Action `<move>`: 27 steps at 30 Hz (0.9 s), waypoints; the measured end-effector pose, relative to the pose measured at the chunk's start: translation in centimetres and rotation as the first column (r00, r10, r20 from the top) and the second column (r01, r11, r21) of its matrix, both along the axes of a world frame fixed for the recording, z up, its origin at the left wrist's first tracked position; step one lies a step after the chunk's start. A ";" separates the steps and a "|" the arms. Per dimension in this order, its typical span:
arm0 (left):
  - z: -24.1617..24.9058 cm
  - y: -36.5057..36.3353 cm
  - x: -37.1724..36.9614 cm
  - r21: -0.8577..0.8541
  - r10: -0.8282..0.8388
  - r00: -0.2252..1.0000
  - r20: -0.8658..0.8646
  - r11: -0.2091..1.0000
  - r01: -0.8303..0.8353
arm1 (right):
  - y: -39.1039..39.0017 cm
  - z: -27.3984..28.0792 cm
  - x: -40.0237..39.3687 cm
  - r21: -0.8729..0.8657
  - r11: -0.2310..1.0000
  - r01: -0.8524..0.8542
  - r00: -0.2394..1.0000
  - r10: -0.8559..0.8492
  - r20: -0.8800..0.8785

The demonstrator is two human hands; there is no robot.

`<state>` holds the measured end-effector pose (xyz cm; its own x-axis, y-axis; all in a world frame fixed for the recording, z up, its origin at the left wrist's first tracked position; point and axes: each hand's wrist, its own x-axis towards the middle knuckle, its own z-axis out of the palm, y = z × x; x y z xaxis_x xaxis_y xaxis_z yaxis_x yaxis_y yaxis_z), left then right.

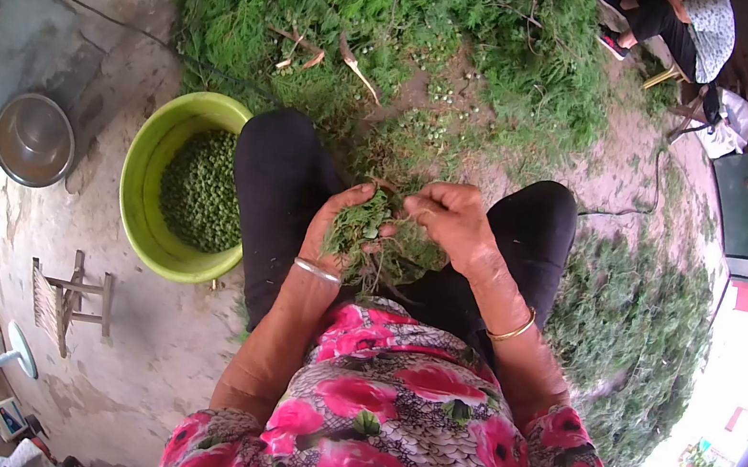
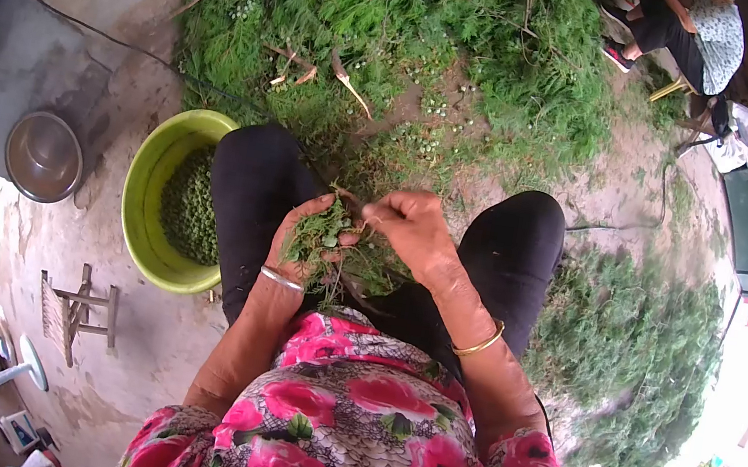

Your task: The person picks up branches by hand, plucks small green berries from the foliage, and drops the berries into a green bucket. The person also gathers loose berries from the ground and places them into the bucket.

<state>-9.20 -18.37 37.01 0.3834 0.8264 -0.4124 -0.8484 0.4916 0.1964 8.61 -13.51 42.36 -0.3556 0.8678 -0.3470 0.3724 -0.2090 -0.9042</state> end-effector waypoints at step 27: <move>0.4 -0.1 0.7 0.139 0.044 0.986 0.158 0.988 -0.067 | -0.6 0.9 -0.4 -0.628 0.760 0.168 0.602 -0.583 -0.545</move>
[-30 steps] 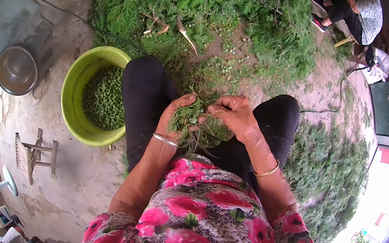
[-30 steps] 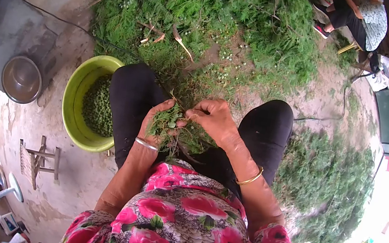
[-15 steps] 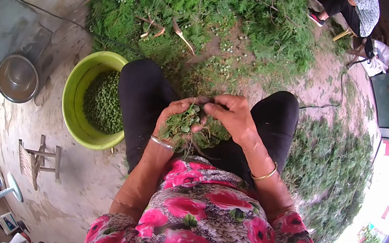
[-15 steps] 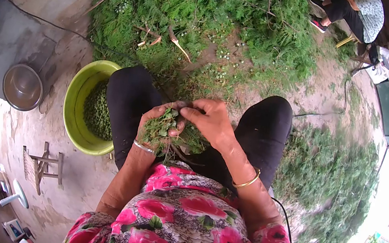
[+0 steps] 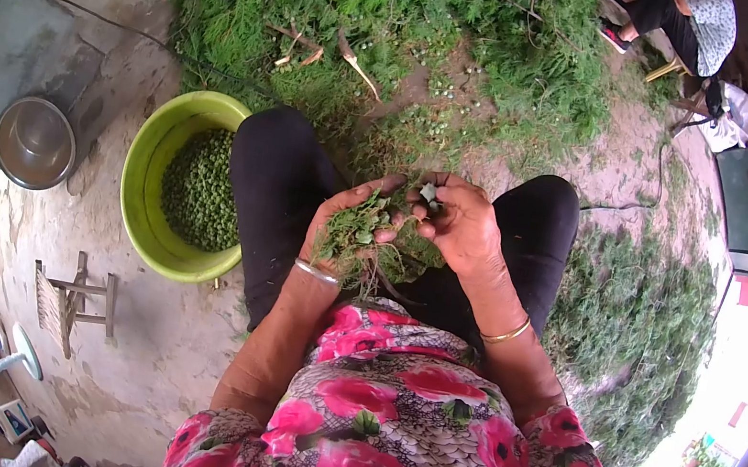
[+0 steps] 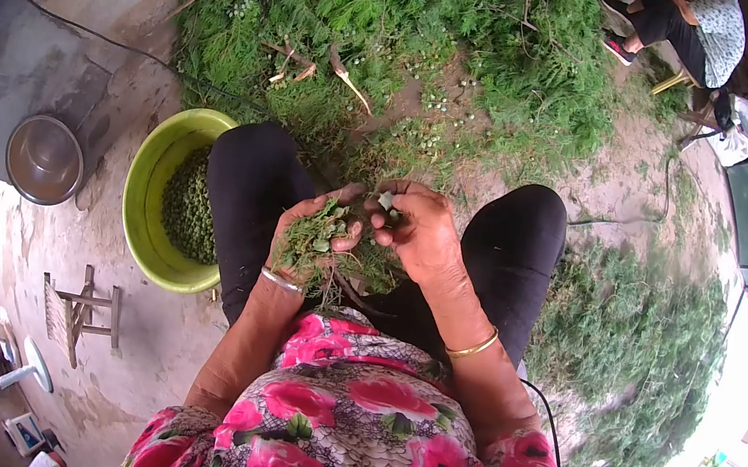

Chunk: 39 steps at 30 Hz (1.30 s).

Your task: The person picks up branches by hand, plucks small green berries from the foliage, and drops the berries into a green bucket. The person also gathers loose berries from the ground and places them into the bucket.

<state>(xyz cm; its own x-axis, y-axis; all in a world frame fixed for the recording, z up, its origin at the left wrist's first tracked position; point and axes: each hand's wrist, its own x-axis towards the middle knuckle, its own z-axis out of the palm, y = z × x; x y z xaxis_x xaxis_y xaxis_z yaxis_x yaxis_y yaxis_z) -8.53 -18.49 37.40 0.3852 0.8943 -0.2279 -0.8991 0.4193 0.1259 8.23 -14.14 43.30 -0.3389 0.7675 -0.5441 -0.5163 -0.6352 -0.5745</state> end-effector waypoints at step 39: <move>1.5 0.3 0.6 -0.115 0.039 0.991 -0.131 0.992 -0.054 | -0.2 -0.8 -0.6 0.068 0.995 -0.074 0.983 0.062 0.173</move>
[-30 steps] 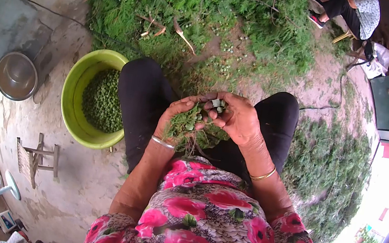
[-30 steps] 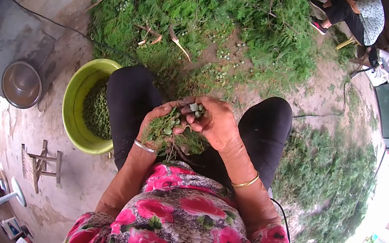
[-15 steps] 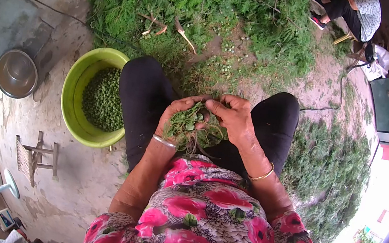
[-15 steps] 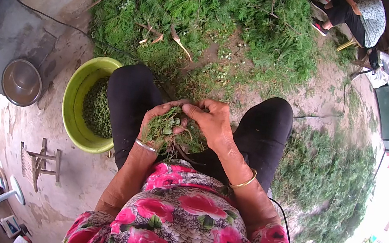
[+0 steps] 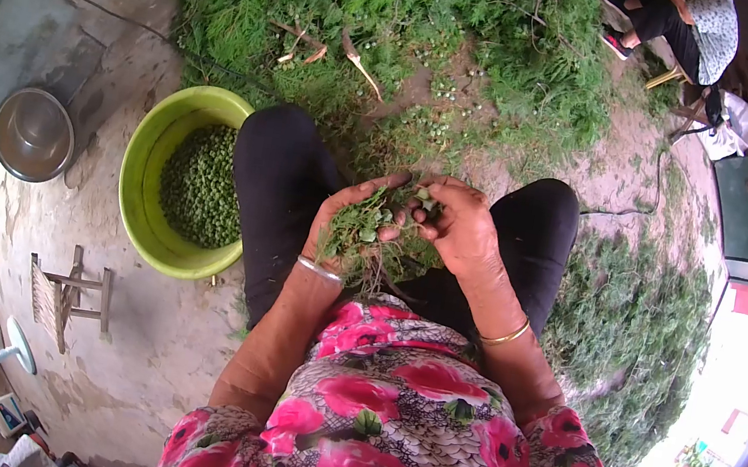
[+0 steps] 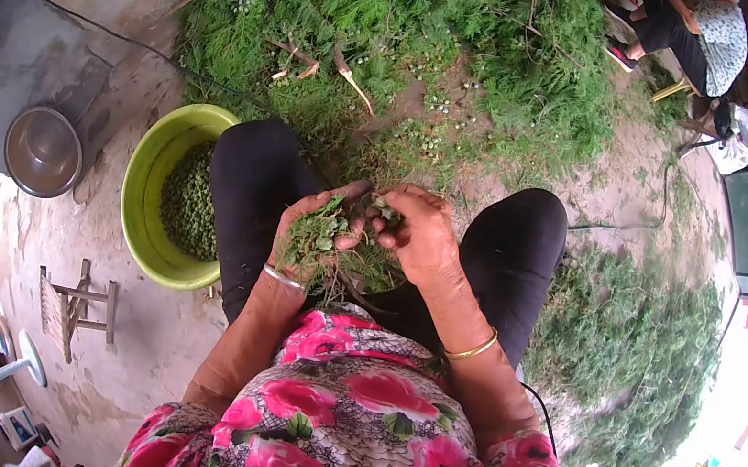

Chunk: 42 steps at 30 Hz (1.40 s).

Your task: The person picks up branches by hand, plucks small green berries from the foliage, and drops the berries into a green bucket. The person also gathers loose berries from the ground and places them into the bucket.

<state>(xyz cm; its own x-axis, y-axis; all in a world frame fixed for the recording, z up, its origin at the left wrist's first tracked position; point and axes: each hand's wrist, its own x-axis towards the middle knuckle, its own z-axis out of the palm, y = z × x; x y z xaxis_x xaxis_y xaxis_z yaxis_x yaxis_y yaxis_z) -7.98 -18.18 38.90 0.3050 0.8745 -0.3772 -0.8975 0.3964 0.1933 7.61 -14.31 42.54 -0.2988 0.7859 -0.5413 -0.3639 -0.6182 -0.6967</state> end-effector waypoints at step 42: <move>-2.0 -0.7 -0.8 0.076 -0.011 0.974 -0.228 0.997 0.029 | 0.9 0.9 1.2 -0.064 0.995 0.082 0.978 -0.093 -0.188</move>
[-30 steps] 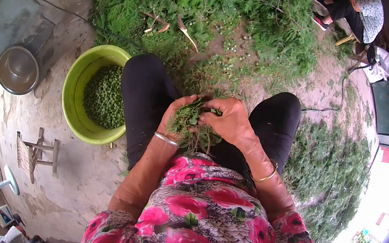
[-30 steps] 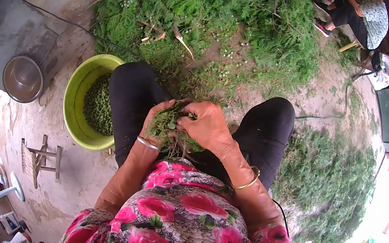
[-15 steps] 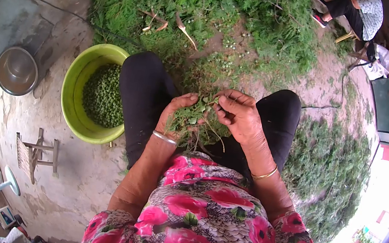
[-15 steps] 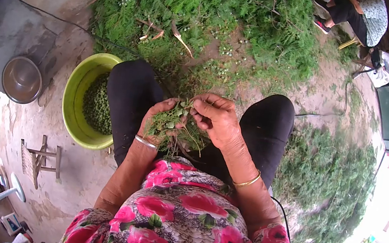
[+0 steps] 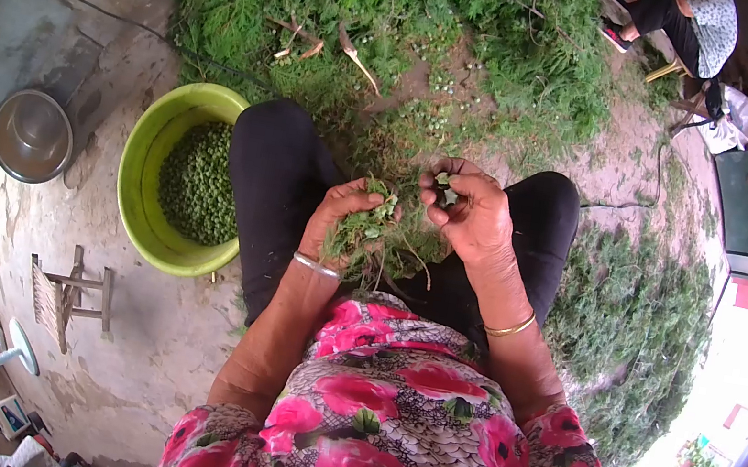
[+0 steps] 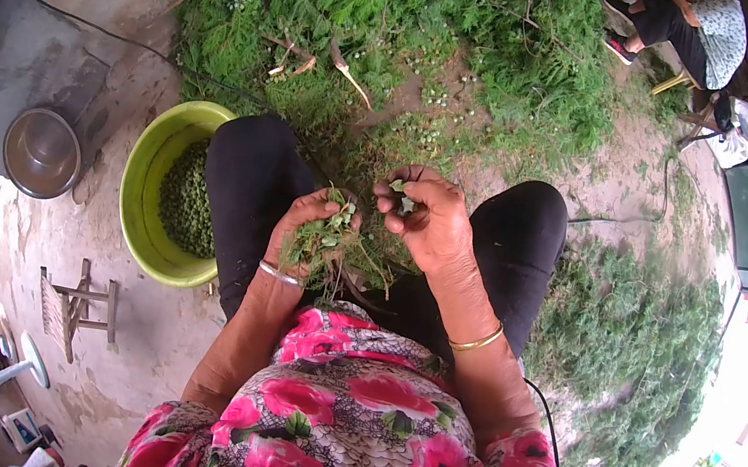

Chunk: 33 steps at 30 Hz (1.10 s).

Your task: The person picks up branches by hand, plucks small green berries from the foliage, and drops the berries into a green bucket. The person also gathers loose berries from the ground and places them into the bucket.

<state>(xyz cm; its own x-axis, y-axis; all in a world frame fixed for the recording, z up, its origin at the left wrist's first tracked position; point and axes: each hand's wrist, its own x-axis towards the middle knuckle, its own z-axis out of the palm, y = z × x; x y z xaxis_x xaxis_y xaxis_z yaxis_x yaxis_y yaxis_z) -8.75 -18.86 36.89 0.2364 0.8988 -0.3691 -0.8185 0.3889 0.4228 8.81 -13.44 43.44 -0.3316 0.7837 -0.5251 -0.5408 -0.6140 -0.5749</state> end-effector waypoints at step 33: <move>0.2 0.1 0.2 0.064 -0.012 0.987 -0.162 0.998 0.023 | -1.3 -2.1 -1.3 0.107 0.991 -0.086 0.980 0.065 0.186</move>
